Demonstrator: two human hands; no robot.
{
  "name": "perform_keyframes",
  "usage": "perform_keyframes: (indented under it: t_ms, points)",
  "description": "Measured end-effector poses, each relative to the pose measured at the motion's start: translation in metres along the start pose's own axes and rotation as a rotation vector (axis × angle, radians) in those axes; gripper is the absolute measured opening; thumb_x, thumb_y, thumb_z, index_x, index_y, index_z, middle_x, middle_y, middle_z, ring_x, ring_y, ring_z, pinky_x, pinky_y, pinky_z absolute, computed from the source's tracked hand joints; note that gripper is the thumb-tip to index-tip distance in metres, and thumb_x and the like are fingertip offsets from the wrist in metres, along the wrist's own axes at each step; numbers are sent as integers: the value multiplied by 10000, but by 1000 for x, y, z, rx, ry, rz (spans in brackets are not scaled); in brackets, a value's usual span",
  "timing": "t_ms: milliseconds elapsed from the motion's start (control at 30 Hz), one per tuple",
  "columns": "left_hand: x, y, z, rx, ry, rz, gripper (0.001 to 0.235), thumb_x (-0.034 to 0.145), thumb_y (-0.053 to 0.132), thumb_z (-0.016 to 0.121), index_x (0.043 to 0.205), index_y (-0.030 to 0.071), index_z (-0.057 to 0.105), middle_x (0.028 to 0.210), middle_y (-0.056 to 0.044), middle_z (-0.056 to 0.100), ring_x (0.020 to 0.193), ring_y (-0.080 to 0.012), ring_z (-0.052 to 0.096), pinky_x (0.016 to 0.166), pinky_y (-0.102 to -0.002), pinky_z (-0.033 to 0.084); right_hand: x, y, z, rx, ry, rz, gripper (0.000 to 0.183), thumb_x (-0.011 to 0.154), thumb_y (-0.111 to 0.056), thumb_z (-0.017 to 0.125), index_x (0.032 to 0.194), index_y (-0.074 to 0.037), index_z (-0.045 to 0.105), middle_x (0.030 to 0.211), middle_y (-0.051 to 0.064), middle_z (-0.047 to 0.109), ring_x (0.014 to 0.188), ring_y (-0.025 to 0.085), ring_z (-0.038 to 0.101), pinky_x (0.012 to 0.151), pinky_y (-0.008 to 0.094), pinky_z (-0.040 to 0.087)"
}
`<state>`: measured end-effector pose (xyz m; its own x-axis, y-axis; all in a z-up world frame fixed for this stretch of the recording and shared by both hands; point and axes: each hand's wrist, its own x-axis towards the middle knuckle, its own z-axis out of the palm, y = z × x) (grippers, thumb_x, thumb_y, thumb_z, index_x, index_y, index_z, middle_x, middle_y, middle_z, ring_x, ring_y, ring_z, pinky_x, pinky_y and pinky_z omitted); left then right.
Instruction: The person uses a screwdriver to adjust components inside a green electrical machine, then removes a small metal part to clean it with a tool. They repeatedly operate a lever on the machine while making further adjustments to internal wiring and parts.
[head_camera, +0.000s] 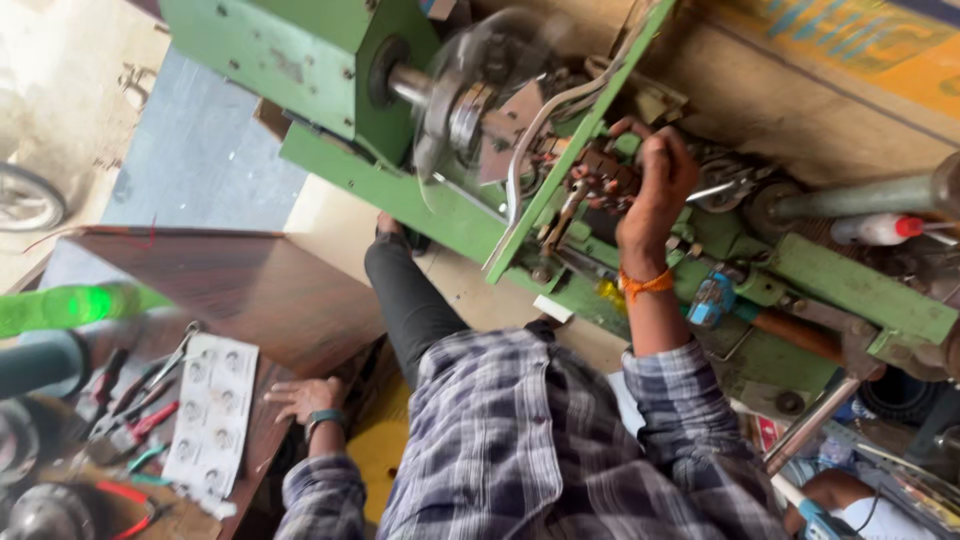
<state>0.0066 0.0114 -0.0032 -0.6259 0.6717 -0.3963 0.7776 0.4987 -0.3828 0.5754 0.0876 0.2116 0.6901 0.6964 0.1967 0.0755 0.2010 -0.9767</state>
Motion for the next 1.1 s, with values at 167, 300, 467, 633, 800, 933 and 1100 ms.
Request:
perform_keyframes:
  t_ms: [167, 300, 467, 633, 800, 933, 1100]
  points:
    - [2, 1, -8, 179, 118, 79, 1275, 837, 622, 730, 1553, -185, 50, 1650, -344, 14, 1555, -606, 56, 1073, -809, 328, 0, 10, 4, -12, 20, -12, 354, 1071, -209, 532, 789, -55, 383, 798, -5, 493, 725, 92, 279, 678, 328, 282]
    - [-17, 7, 6, -425, 84, -89, 1214, 758, 432, 666, 1597, -127, -10, 1712, -369, -23, 1422, -731, 44, 1049, -760, 357, -4, 2, -6, -84, -21, -22, 351, 1089, -226, 522, 807, -42, 425, 794, 15, 502, 747, 103, 362, 717, 324, 320]
    - [-7, 3, -8, -33, 110, 58, 1264, 838, 551, 716, 1532, -203, -24, 1660, -368, 11, 1560, -521, -87, 1150, -794, 128, 1, -11, 6, -38, -115, -79, 281, 1090, -207, 499, 896, -4, 495, 963, 93, 634, 965, 173, 594, 930, 339, 427]
    - [-7, -1, -6, 2, 30, 38, 1262, 842, 551, 701, 1547, -212, -14, 1656, -407, 0, 1572, -514, -59, 1137, -774, 161, -2, -3, 4, 74, -71, -48, 252, 1127, -186, 517, 960, 0, 485, 913, 52, 476, 966, 192, 624, 908, 328, 419]
    - [-9, 4, -15, -101, 39, -50, 1194, 867, 498, 682, 1590, -151, -12, 1685, -358, -48, 1445, -679, 139, 1163, -707, 274, -2, 4, 5, 101, -49, -68, 252, 1147, -186, 520, 975, -4, 487, 911, 37, 440, 870, 146, 537, 875, 313, 437]
    - [-11, 12, -20, -189, 41, -107, 1170, 856, 433, 695, 1604, -106, -25, 1683, -329, -79, 1406, -732, 157, 1123, -652, 383, 0, 0, 7, 168, -107, -95, 230, 1144, -193, 511, 1011, -7, 493, 977, 59, 534, 979, 178, 642, 946, 311, 456]
    - [-11, 12, -21, -279, 23, -136, 1167, 844, 406, 690, 1622, -83, -30, 1704, -311, -87, 1443, -719, 136, 1102, -623, 435, 2, -15, 10, 59, -95, -13, 200, 1105, -187, 488, 1022, -9, 528, 1071, 126, 684, 823, 103, 455, 847, 264, 380]
